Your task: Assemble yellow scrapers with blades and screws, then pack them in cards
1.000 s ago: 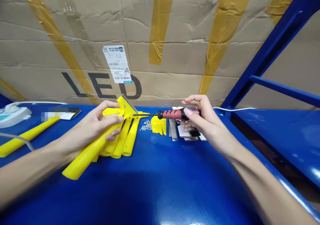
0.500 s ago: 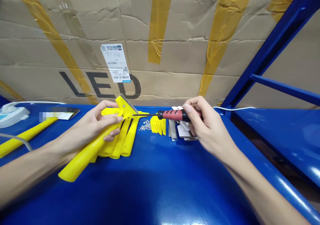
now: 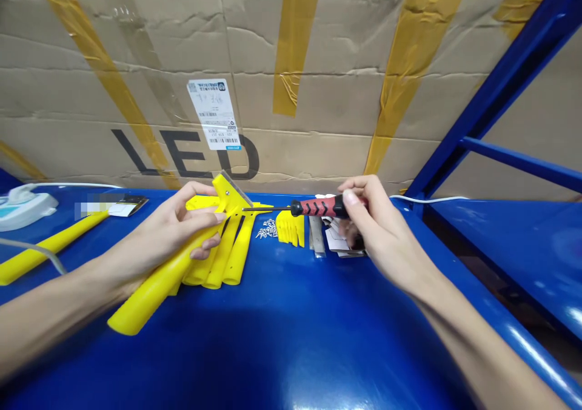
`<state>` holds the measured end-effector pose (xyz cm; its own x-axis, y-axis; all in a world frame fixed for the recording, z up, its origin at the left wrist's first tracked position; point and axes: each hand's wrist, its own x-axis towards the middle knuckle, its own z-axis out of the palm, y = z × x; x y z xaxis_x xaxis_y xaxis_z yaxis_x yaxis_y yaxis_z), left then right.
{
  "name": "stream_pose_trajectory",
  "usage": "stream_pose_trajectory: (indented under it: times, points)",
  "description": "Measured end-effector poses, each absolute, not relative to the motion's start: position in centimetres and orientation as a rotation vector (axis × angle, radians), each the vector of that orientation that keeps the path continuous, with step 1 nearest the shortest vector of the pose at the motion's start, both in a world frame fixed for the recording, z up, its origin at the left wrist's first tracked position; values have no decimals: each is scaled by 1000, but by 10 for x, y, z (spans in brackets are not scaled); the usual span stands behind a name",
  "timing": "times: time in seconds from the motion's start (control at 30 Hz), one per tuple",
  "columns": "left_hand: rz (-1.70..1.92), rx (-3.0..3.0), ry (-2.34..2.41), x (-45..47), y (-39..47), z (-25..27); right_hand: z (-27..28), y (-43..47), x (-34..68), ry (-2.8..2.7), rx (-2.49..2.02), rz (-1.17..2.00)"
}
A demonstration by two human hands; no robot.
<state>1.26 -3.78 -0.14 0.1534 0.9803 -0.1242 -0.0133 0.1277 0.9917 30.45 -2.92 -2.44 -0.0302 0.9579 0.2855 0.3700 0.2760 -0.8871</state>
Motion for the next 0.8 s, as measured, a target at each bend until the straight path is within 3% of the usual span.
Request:
stream_pose_trajectory:
  times: [0.1, 0.27, 0.43, 0.6, 0.8]
  points:
    - [1030, 1150, 1143, 13, -38, -1, -22, -31, 305, -1612, -1090, 918]
    - [1019, 1158, 1125, 13, -36, -3, -23, -32, 299, -1539, -1319, 571]
    - [1028, 1152, 1133, 13, -35, -7, -23, -33, 300, -1595, -1111, 881]
    - [1029, 1167, 1124, 12, -35, -7, -25, -33, 300, -1580, -1286, 607]
    - [1062, 1201, 1141, 8, -33, -7, -23, -34, 299, -1604, -1081, 861]
